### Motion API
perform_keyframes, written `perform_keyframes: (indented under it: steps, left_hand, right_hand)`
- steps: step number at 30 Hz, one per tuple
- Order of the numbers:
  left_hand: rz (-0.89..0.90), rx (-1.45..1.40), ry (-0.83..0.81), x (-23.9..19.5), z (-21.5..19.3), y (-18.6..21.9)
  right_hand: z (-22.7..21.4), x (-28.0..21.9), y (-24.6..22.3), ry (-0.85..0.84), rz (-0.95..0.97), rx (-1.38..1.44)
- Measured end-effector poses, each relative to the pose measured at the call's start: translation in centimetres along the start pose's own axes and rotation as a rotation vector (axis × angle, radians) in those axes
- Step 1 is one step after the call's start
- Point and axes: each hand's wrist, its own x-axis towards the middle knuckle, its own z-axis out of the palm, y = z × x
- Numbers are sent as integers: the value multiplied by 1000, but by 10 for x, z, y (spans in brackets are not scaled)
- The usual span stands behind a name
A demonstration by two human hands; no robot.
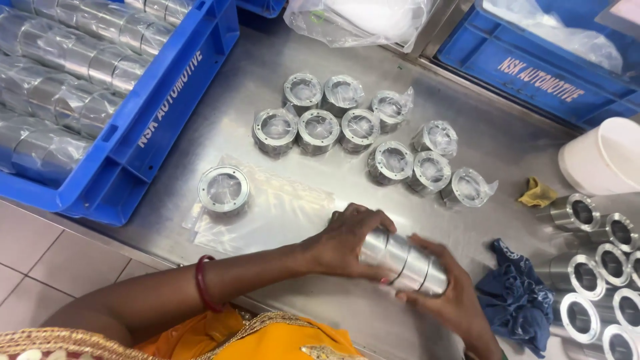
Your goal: Sort and clean metal cylinders on a workstation.
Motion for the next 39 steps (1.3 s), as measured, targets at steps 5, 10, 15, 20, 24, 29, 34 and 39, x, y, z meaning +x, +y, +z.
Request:
perform_keyframes:
  steps: [5,10,15,20,24,29,34,39]
  left_hand:
    - [14,306,-231,6,-6,39]
    - [62,431,-203,0,-33,41]
    - [142,656,5,-18,-121,66]
    - [156,1191,260,-30,-248,63]
    - [111,1063,436,-61,-330,56]
    - [18,1212,379,-63,-431,2]
    - [-25,1361,248,-49,-540,-47]
    - [-112,1463,162,-31,-613,-132]
  right_hand:
    - [10,-1,-13,-189,104,-457]
    - [26,17,64,-18,-146,-670]
    - [53,103,15,159,-528,-642]
    - [110,183,-186,154,-819,-617]
    - [165,235,-252,58,-980,-486]
    - [246,325,-266,77,-1085,-350]
    - [331,427,-281,128,-1158,-191]
    - [393,505,-281,41,-930,-123]
